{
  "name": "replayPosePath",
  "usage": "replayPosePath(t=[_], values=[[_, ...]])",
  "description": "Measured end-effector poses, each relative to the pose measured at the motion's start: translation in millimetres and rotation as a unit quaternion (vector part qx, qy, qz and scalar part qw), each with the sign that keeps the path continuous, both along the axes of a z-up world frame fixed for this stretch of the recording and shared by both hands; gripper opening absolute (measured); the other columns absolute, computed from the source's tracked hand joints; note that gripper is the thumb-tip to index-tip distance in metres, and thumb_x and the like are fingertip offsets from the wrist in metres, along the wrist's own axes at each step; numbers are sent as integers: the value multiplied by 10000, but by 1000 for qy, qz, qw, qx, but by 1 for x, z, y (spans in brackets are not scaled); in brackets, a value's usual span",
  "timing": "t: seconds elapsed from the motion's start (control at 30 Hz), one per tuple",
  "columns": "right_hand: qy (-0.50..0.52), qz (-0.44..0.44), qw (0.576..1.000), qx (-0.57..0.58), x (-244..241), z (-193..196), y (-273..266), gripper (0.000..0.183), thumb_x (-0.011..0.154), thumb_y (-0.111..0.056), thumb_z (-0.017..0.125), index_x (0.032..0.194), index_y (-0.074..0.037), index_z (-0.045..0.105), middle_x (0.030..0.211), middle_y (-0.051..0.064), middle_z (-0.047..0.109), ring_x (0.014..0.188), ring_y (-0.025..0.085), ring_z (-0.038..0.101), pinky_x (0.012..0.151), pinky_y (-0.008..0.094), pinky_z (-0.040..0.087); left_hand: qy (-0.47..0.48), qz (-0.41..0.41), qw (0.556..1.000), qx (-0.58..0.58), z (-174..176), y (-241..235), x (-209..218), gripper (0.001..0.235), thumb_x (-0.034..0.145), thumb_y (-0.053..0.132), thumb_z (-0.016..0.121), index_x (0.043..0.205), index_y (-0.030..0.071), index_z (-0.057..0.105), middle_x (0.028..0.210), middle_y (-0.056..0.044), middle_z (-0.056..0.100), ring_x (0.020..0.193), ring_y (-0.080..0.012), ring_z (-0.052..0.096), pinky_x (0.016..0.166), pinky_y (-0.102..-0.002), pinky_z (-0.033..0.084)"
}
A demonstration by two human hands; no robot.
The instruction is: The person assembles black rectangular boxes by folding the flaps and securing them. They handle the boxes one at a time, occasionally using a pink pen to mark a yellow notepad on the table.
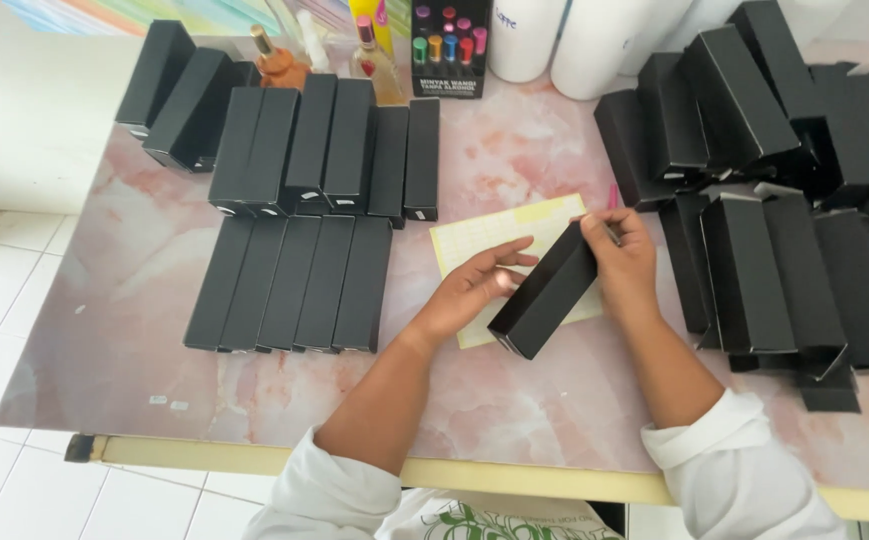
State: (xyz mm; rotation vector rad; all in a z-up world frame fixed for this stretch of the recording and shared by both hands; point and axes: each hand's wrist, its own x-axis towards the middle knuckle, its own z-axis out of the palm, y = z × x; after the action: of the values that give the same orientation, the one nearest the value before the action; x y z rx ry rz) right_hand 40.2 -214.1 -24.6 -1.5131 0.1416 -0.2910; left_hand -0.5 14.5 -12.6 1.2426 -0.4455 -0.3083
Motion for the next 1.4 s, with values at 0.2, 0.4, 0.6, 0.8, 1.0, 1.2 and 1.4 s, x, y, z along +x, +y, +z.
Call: replayPosePath(t=[0.2, 0.4, 0.6, 0.8, 1.0, 1.2, 1.4], values=[[12, 26, 1000, 7, 11, -22, -6, 147, 1050, -212, 675, 1147, -102, 671, 1037, 36, 679, 913, 119, 639, 753, 253, 541, -14, 40, 991, 127, -1, -3, 1, 625, 857, 145, 826, 1440, 121, 604, 1396, -131, 601, 1214, -251, 598, 996, -384, 543], [-14, 103, 994, 39, -15, 24, 8, 340, 1101, -165, 506, 1408, -48, 594, 1194, 81, 672, 981, 146, 637, 745, 291, 595, -23, 109, 992, 51, -12, -7, 5, 469, 945, 12, 665, 1409, 58, 616, 1304, -170, 675, 1182, -253, 637, 1001, -410, 554], [-5, 70, 995, 74, -8, 13, 7, 273, 1121, -153, 482, 1365, -74, 577, 1082, 36, 632, 864, 124, 659, 643, 272, 632, -283, 202, 853, 390, 69, -16, -40, 823, 717, 451, 831, 1445, 169, 569, 1388, -163, 621, 1239, -371, 625, 1103, -509, 464], [-17, 111, 991, 70, -16, 9, 14, 288, 1110, -106, 528, 1377, -15, 588, 1069, 108, 630, 863, 209, 686, 595, 401, 639, -366, 285, 704, 538, 20, -12, -79, 453, 851, 232, 770, 1297, 233, 691, 1382, -70, 605, 1112, -243, 678, 1090, -436, 490], [-30, 145, 964, -222, -21, 70, 64, 361, 998, -225, 633, 1350, -151, 663, 1333, 41, 585, 1188, 142, 570, 963, 300, 496, -414, 304, 705, 489, 61, 49, -98, 329, 965, 44, 670, 1292, 81, 665, 1391, -170, 499, 1120, -349, 637, 925, -500, 593], [-128, 280, 926, -218, 20, 110, 179, 316, 963, -206, 695, 1271, -134, 691, 1034, 14, 662, 764, 80, 579, 740, 246, 490, -350, 521, 666, 404, 45, 111, -116, 584, 848, 0, 763, 1366, -25, 493, 1389, -224, 422, 1256, -384, 587, 1062, -455, 586], [-178, 405, 874, -203, 31, 115, 288, 311, 974, -204, 648, 1268, -117, 703, 1149, 54, 689, 940, 137, 673, 815, 273, 542, -183, 649, 565, 475, 24, 167, -131, 724, 839, 133, 793, 1448, 40, 413, 1372, -104, 603, 1305, -304, 567, 1161, -471, 409]])
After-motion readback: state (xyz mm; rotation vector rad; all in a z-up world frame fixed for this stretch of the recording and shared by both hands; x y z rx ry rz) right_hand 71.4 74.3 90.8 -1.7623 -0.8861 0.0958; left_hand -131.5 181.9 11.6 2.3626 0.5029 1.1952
